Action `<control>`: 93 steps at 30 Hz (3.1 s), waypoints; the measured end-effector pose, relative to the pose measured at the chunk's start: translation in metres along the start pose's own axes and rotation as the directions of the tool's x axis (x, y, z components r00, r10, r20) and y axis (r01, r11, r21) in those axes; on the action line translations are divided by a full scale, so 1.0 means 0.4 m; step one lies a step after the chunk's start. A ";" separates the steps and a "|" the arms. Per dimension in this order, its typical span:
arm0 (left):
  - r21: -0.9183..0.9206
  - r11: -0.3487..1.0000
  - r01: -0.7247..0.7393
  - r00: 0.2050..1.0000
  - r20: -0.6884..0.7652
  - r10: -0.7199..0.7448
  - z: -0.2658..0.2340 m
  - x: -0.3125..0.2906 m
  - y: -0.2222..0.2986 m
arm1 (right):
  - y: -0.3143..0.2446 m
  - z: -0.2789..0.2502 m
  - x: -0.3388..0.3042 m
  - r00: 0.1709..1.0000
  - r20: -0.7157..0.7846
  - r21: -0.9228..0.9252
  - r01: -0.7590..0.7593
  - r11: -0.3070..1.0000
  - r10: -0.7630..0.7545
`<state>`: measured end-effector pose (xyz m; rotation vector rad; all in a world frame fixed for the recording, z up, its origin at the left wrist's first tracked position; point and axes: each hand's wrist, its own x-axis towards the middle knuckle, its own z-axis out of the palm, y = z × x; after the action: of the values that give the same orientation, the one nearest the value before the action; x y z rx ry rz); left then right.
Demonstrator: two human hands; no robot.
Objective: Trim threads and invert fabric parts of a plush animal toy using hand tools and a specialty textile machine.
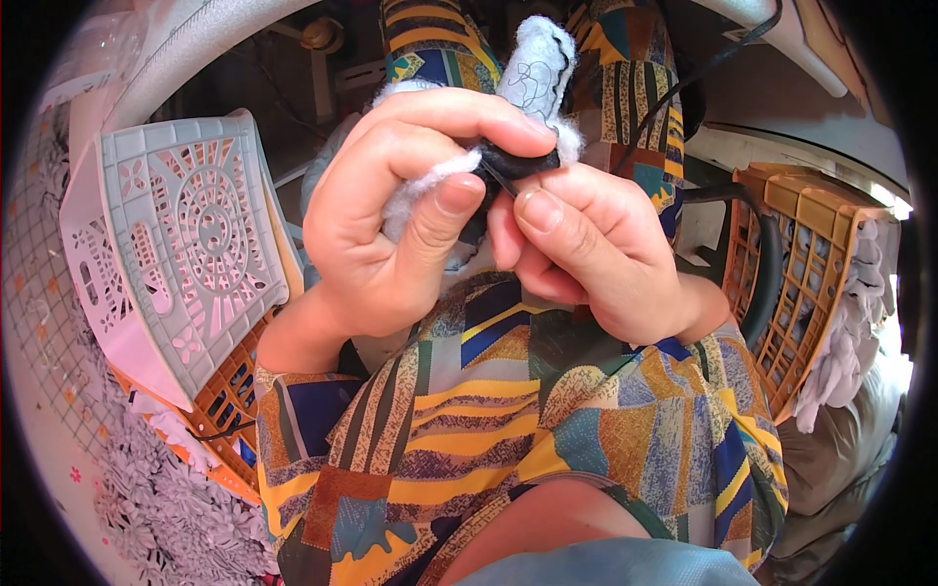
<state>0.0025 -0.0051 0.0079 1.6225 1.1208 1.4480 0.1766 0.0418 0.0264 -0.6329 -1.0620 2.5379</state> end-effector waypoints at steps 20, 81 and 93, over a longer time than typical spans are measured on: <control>-0.015 0.997 0.075 0.997 -0.015 -0.075 -0.003 0.001 0.002 | 0.021 -0.034 0.046 0.812 -0.193 -0.386 0.453 0.804 -0.550; -0.045 0.998 -0.038 0.999 -0.013 0.038 0.000 0.009 -0.006 | -0.004 -0.002 -0.002 0.971 0.209 0.358 -0.189 0.914 0.119; -0.061 0.997 -0.039 0.999 -0.002 0.039 0.003 0.010 0.000 | -0.012 -0.007 -0.001 0.963 0.221 0.388 -0.233 0.892 0.155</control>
<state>0.0038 -0.0015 0.0093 1.6098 1.0404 1.4935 0.1790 0.0462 0.0283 -0.4084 -0.4962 2.9176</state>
